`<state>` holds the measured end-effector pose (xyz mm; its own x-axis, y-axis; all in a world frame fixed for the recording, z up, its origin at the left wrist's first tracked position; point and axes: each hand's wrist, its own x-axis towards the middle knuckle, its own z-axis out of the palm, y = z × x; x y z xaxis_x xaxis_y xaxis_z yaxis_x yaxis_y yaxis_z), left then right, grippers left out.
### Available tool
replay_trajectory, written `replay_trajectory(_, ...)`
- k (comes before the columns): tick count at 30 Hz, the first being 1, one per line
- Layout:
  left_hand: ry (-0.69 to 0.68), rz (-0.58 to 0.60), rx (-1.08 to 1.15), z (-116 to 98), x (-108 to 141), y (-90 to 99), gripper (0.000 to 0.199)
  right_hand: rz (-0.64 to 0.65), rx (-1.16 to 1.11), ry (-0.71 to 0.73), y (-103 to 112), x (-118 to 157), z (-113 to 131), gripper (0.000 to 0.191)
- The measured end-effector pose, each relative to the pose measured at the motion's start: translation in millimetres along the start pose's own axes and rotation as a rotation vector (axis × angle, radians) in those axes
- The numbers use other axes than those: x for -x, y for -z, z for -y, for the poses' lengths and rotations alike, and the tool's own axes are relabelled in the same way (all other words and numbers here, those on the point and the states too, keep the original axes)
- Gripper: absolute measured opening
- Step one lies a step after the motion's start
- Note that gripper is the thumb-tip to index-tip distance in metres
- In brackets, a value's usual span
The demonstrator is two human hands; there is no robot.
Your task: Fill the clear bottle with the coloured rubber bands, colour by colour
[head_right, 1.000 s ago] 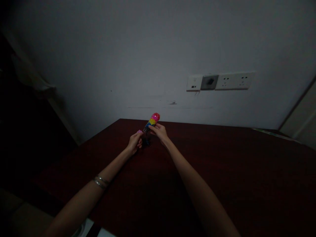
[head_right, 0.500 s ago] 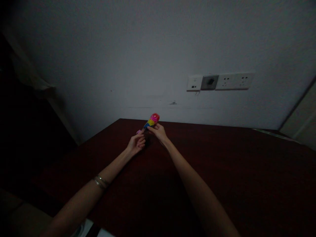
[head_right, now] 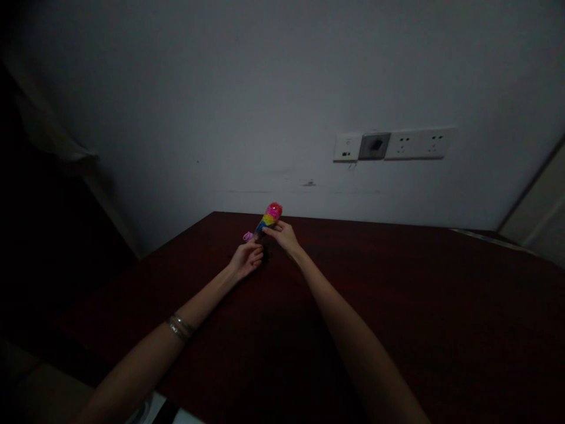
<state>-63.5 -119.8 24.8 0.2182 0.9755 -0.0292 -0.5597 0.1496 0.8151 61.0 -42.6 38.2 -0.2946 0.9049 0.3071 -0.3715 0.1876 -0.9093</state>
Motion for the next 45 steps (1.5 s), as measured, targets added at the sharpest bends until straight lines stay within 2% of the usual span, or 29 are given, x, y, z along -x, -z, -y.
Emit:
replay_trajectory(11, -0.032, -0.295, 0.066, 2, -9, 6.3, 0.015, -0.024, -0.028, -0.026, 2, 0, 1, 0.033)
replay_trajectory(14, -0.070, -0.280, 0.085, 1, -8, 6.8, 0.023, -0.023, -0.031, -0.053, 2, -1, 1, 0.033)
replay_trajectory(18, -0.084, -0.185, 0.133, 0, -3, 5.2, 0.029, -0.003, -0.044, -0.076, 2, -1, -1, 0.034)
replay_trajectory(23, -0.019, 0.005, 0.202, 1, 2, 1.8, 0.020, 0.104, -0.051, -0.070, 0, 0, -6, 0.036)
replay_trajectory(28, 0.034, 0.073, 0.209, -1, 3, 1.7, 0.014, 0.143, -0.015, -0.039, 0, 0, -6, 0.036)
replay_trajectory(33, 0.008, -0.001, 0.171, -1, 2, 0.8, 0.022, 0.102, -0.014, -0.013, 4, -3, -6, 0.037)
replay_trajectory(41, -0.039, -0.190, 0.199, 1, -3, 4.2, 0.011, 0.019, 0.000, -0.023, 8, -9, -13, 0.034)
replay_trajectory(45, -0.066, -0.241, 0.206, 1, -4, 5.8, 0.018, 0.005, 0.008, -0.053, 9, -8, -13, 0.032)
